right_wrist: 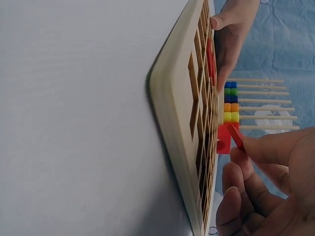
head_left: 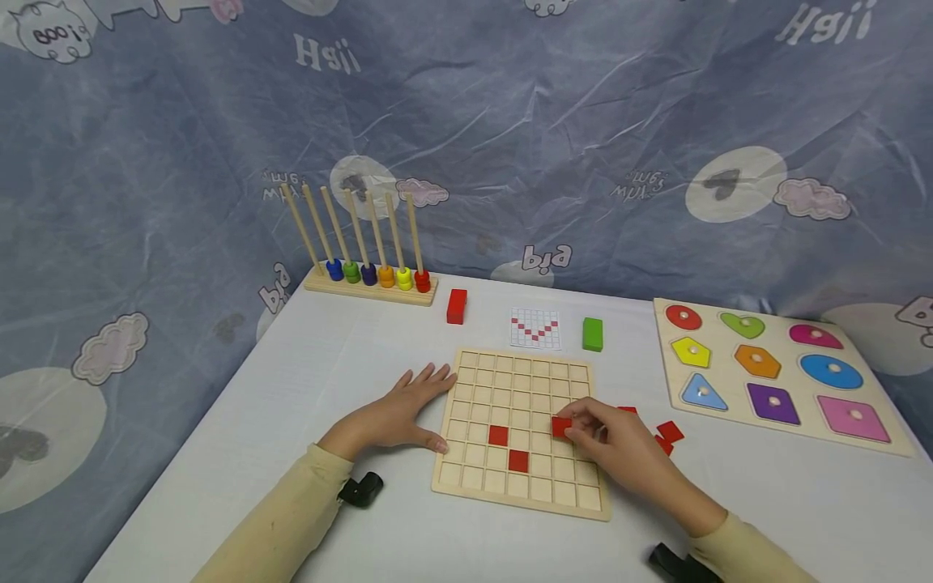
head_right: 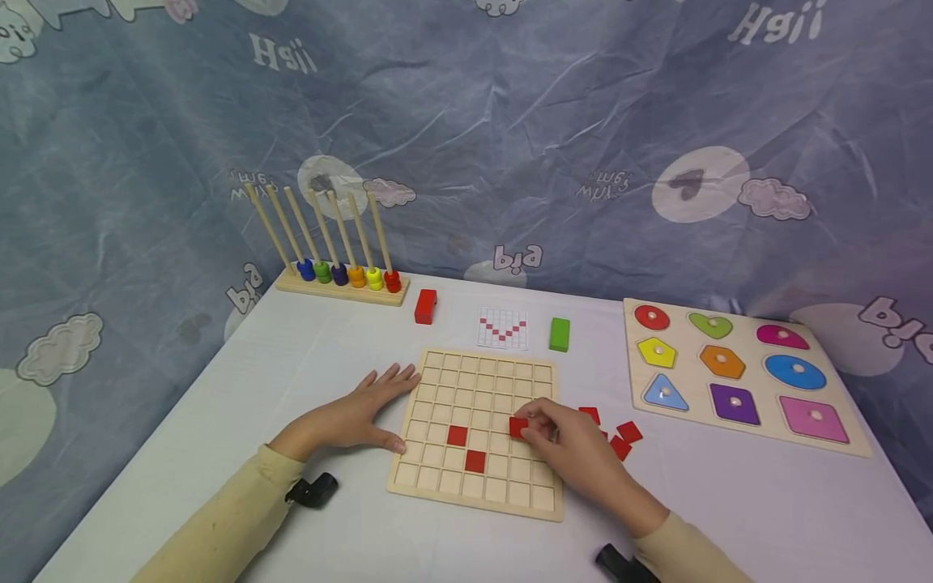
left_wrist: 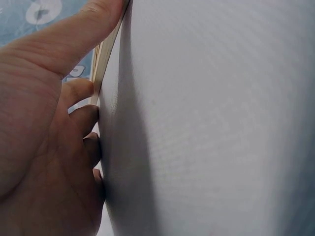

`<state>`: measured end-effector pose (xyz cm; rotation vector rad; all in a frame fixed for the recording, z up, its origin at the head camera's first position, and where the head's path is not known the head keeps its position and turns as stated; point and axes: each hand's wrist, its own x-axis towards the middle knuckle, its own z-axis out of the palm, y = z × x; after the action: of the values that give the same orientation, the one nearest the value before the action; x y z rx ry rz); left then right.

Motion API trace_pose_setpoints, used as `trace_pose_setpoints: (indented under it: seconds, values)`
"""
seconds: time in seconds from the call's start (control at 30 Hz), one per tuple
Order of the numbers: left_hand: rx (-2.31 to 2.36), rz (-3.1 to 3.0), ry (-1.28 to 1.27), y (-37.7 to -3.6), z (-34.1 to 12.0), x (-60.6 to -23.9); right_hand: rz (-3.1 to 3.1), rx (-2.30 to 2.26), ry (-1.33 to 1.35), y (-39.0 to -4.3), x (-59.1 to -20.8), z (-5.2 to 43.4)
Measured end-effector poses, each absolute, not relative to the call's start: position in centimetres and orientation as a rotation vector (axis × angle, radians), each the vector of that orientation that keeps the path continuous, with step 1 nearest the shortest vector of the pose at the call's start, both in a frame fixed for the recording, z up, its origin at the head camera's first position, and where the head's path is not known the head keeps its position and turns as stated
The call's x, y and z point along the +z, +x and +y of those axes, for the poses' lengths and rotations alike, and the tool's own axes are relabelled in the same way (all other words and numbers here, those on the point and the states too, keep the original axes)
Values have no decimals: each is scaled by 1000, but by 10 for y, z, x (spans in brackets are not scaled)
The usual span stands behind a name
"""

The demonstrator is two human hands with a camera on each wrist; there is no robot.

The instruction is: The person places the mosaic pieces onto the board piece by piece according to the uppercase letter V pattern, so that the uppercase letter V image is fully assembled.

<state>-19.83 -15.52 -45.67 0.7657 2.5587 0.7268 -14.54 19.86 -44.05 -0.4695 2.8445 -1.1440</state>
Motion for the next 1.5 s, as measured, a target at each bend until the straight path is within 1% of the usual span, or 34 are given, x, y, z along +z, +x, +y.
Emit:
trace_pose_setpoints:
  seconds: [0.43, 0.7, 1.1, 1.5]
  values:
    - [723, 2558, 764, -199, -155, -457, 2814, -1133, -485, -155, -438, 177]
    - [726, 2558, 768, -199, -156, -458, 2789, -1159, -595, -162, -437, 165]
    - [738, 2555, 762, -200, -155, -459, 2761, -1136, -635, -173, -439, 147]
    - [726, 2554, 764, -199, -155, -457, 2750, -1102, -729, -181, -443, 126]
